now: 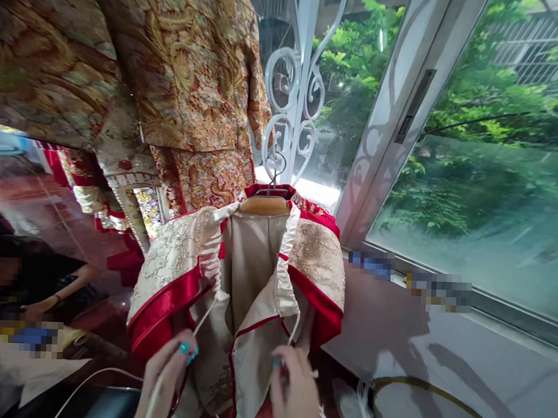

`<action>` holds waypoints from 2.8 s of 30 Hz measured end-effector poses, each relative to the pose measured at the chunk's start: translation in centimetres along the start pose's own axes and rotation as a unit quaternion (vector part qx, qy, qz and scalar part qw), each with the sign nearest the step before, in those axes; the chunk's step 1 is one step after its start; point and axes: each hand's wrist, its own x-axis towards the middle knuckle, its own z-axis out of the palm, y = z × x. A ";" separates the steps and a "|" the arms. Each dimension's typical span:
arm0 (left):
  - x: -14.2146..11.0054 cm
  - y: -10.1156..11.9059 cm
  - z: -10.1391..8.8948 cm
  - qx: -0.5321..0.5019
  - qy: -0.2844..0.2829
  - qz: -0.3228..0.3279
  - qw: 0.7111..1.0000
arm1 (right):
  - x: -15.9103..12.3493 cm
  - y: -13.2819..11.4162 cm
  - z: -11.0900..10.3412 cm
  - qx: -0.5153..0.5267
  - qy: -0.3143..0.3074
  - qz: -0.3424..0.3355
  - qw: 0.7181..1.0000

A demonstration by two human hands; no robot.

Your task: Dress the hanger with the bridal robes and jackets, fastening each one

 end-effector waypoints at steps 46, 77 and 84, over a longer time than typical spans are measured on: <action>-5.7 -1.4 10.4 0.382 -0.335 -0.144 0.849 | -2.2 4.2 6.7 0.181 -0.081 0.026 0.980; -1.0 1.0 8.3 0.393 -0.165 -0.097 0.899 | 3.6 -4.0 3.4 0.049 0.089 -0.243 0.965; -1.1 -0.5 7.2 0.239 -0.074 0.021 0.968 | 8.5 -7.7 1.4 0.013 0.155 -0.227 0.961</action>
